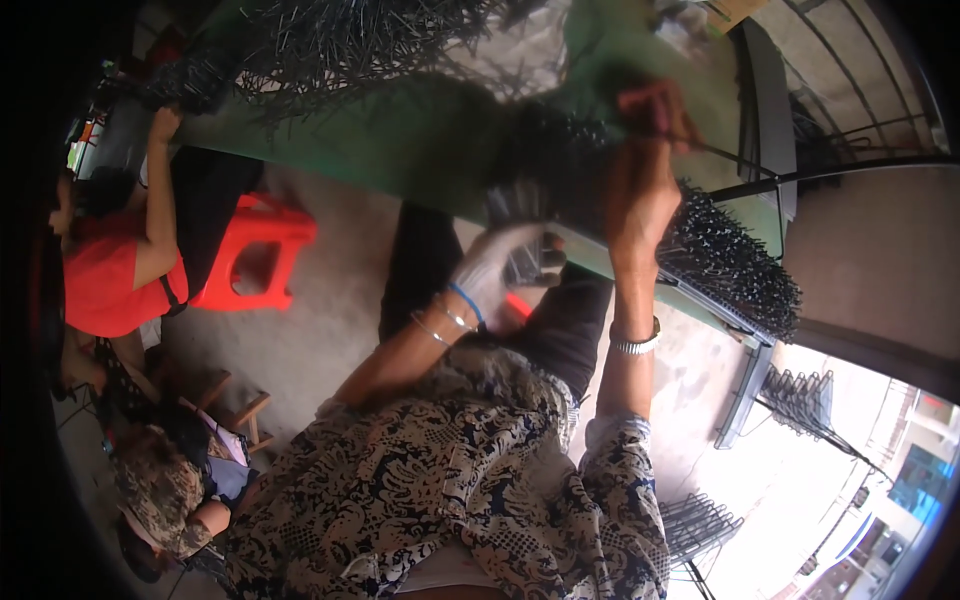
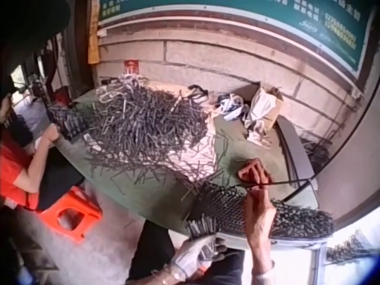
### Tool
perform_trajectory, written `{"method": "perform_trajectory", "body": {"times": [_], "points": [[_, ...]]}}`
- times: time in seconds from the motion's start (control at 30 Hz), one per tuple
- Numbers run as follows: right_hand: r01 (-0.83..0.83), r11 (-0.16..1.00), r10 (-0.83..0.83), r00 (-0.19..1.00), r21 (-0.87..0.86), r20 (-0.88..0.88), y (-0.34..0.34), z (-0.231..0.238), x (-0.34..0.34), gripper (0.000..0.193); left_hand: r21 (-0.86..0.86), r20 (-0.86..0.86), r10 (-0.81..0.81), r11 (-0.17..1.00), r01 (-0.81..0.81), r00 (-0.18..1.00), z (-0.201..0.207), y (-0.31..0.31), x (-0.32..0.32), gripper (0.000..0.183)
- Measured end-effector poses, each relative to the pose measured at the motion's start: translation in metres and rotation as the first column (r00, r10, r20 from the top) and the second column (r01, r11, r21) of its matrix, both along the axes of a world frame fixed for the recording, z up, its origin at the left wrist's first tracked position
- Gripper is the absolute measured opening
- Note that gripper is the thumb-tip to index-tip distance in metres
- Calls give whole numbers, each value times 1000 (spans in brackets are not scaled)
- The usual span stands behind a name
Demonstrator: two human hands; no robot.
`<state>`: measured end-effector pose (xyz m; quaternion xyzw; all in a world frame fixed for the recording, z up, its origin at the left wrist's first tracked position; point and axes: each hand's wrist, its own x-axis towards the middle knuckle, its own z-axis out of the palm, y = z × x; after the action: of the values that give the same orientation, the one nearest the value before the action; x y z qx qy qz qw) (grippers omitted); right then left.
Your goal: Attaching individual wire branch components onto a mesh base to assemble sections of an artificial tree.
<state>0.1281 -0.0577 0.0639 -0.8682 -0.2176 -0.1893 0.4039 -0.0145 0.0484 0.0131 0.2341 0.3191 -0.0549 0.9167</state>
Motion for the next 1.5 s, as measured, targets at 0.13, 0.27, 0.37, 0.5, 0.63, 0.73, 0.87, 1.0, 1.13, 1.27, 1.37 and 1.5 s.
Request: {"method": "perform_trajectory", "body": {"times": [0.13, 0.27, 0.37, 0.5, 0.63, 0.73, 0.87, 1.0, 1.13, 1.27, 1.37, 1.5], "points": [[6, 999, -6, 1000, 37, -1, 7, -12, 11, 12, 19, -12, -21, 1000, 21, 1000, -6, -2, 2, 20], [9, 1000, -9, 1000, 9, -12, 11, -4, 9, 13, 24, -21, -14, 1000, 15, 1000, -5, -3, 1, 19], [-12, 998, 12, 1000, 68, 0, 11, -6, 14, 14, 5, -16, -12, 1000, 12, 1000, -7, -1, 1, 18], [5, 1000, -5, 1000, -18, -9, 6, -11, 16, 12, 10, 28, -26, 1000, 26, 999, -11, -1, 0, 18], [-9, 999, 10, 1000, 40, -23, 8, -1, 9, 12, -4, 22, -14, 1000, 14, 1000, -8, -2, -2, 17], [-28, 996, 32, 998, 87, -48, 6, 0, 12, 11, -2, 42, -5, 1000, 5, 999, -7, -2, -3, 17], [-38, 999, 40, 996, -27, 84, 5, -16, 25, 11, -6, 40, -12, 1000, 12, 999, -7, -3, -4, 17], [-25, 971, 43, 996, -238, 73, 7, -31, 27, 10, -23, 7, -7, 1000, 7, 1000, -3, -4, -3, 16], [14, 900, 74, 980, -435, 184, 10, -24, 17, 10, 6, 48, -1, 1000, 1, 999, -1, -4, -4, 17], [-81, 956, 97, 994, -280, 43, -5, -5, -5, 15, 49, 47, -47, 998, 45, 998, -6, -1, -5, 20], [-572, 816, 536, 693, 84, -481, -18, -12, -15, 17, 95, 80, -62, 994, 54, 995, -4, -1, -3, 22], [-416, 863, 500, 622, 287, -602, -19, 2, -27, 14, 134, 5, -76, 988, 74, 997, 1, -4, 1, 23]]}}
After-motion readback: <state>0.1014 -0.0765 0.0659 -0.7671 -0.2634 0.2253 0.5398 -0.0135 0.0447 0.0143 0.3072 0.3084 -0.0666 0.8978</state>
